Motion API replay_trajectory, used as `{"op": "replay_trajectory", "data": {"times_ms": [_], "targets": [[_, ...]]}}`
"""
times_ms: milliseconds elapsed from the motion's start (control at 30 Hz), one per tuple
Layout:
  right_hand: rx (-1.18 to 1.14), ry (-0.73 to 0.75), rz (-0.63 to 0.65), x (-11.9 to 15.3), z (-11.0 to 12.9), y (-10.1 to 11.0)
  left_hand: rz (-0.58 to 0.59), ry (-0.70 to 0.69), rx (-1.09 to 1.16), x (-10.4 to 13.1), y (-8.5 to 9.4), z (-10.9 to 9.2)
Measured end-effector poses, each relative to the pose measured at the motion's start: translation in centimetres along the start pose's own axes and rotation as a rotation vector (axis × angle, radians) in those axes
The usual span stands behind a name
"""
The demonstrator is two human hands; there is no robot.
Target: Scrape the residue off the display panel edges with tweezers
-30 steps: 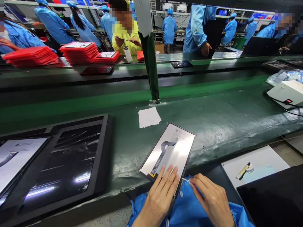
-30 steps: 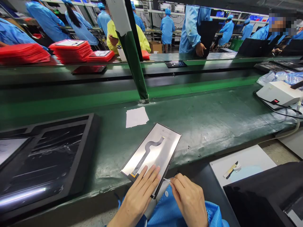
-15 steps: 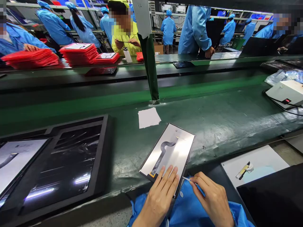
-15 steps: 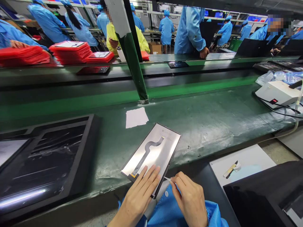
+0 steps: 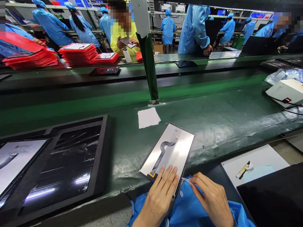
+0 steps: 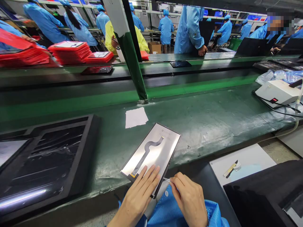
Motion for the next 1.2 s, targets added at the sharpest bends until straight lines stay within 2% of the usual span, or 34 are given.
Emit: {"op": "replay_trajectory", "data": {"times_ms": [633, 1200], "targets": [[-0.035, -0.073, -0.026, 0.74, 0.04, -0.92, -0.035, 0.01, 0.01, -0.02, -0.22, -0.06], [-0.06, -0.113, -0.056, 0.24, 0.16, -0.72, -0.022, 0.001, 0.028, -0.05, -0.1, 0.09]]}}
Point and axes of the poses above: each hand's wrist, its own x-axis away from the middle knuckle, its own y-axis out of the back of the hand, z = x × y, the point moved 2 cm from there along -x, towards the middle knuckle, and after that the axes turned 1 degree about -y, right-handed, at the moved point
